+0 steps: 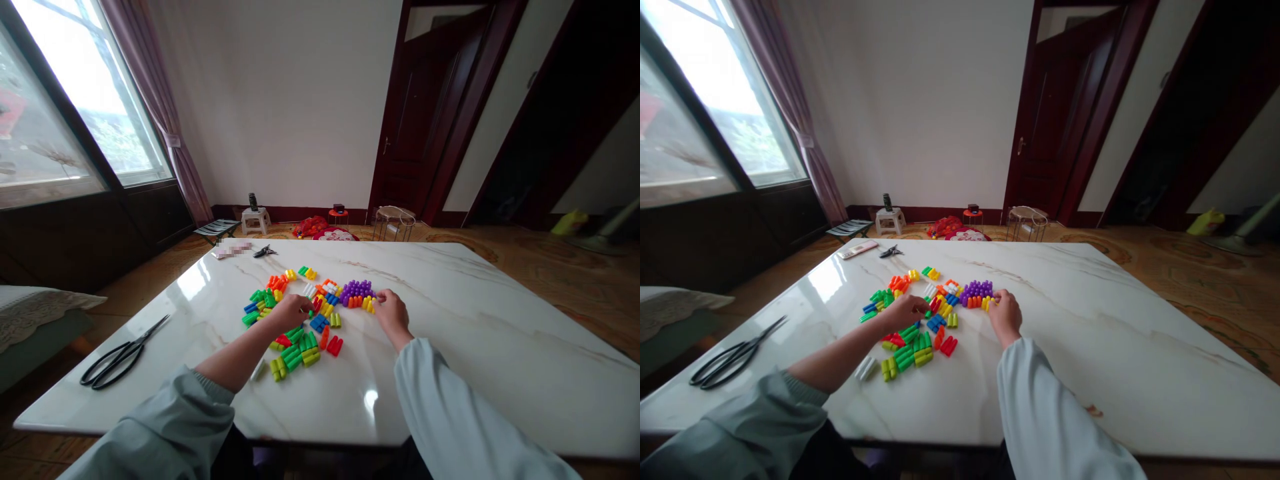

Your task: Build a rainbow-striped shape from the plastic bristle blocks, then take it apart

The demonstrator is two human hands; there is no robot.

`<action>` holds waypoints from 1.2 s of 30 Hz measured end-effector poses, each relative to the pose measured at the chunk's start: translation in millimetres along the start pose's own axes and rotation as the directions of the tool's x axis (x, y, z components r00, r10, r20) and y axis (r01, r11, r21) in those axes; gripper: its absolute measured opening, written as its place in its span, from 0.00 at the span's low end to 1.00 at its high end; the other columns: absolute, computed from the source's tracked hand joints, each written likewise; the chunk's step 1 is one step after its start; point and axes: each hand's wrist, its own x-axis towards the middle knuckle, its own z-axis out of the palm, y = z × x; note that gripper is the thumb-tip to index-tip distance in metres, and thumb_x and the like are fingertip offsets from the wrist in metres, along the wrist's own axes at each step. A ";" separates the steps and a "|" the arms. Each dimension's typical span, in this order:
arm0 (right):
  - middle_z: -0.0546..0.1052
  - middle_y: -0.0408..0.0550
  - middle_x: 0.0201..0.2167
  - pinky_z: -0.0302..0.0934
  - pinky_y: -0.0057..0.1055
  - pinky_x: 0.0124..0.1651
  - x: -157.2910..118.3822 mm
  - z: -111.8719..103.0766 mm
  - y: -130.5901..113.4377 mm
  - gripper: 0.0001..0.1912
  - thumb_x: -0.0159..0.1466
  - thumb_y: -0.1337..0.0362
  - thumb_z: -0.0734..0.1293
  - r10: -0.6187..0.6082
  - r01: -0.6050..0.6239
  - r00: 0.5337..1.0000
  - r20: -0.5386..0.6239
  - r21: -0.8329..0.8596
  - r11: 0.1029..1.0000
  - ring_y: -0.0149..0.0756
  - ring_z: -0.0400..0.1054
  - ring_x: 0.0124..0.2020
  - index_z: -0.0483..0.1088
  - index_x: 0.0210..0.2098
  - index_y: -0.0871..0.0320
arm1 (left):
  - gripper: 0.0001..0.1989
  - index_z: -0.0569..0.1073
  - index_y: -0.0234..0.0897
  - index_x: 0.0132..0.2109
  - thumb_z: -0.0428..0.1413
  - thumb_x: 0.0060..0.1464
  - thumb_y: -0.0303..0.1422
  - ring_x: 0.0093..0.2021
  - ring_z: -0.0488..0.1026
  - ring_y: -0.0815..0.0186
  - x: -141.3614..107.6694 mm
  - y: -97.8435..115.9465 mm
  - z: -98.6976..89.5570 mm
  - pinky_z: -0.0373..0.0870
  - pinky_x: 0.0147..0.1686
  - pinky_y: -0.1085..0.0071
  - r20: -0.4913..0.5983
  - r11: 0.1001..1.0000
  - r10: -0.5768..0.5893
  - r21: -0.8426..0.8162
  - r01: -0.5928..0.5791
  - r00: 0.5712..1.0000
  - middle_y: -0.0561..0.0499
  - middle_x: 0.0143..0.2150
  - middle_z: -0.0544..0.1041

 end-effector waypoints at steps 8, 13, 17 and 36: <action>0.78 0.45 0.32 0.62 0.28 0.36 -8.7 11.2 -26.4 0.08 0.55 0.68 0.64 -0.191 0.166 0.970 0.149 0.170 0.971 0.34 0.71 0.33 0.74 0.32 0.56 | 0.09 0.80 0.36 0.30 0.57 0.40 0.27 0.30 0.72 0.66 -8.1 -20.1 -25.8 0.64 0.31 0.74 -0.008 0.979 -0.110 0.169 0.110 0.994 0.50 0.28 0.79; 0.78 0.45 0.31 0.63 0.27 0.33 -15.3 21.9 -29.3 0.10 0.51 0.70 0.67 -0.372 0.262 0.859 0.352 0.324 0.909 0.33 0.70 0.30 0.76 0.33 0.58 | 0.06 0.80 0.38 0.26 0.60 0.36 0.27 0.26 0.71 0.68 -11.3 -24.2 -27.7 0.63 0.29 0.75 0.067 0.992 -0.073 0.112 0.065 0.995 0.54 0.23 0.77; 0.77 0.45 0.38 0.62 0.25 0.32 -25.4 22.1 -36.6 0.24 0.45 0.71 0.71 -0.543 0.358 0.673 0.502 0.422 0.833 0.29 0.68 0.28 0.77 0.43 0.55 | 0.07 0.81 0.37 0.29 0.60 0.36 0.29 0.25 0.70 0.69 -12.2 -18.7 -24.6 0.62 0.27 0.76 0.083 0.997 -0.062 0.044 0.059 0.995 0.54 0.22 0.76; 0.79 0.45 0.29 0.61 0.26 0.34 -41.5 26.8 -68.2 0.12 0.50 0.74 0.66 -0.561 0.452 0.693 0.453 0.333 0.827 0.34 0.71 0.31 0.77 0.31 0.57 | 0.07 0.80 0.37 0.31 0.60 0.40 0.31 0.25 0.69 0.69 -10.0 11.2 14.7 0.61 0.26 0.77 0.125 0.995 0.083 -0.065 -0.076 0.989 0.54 0.24 0.76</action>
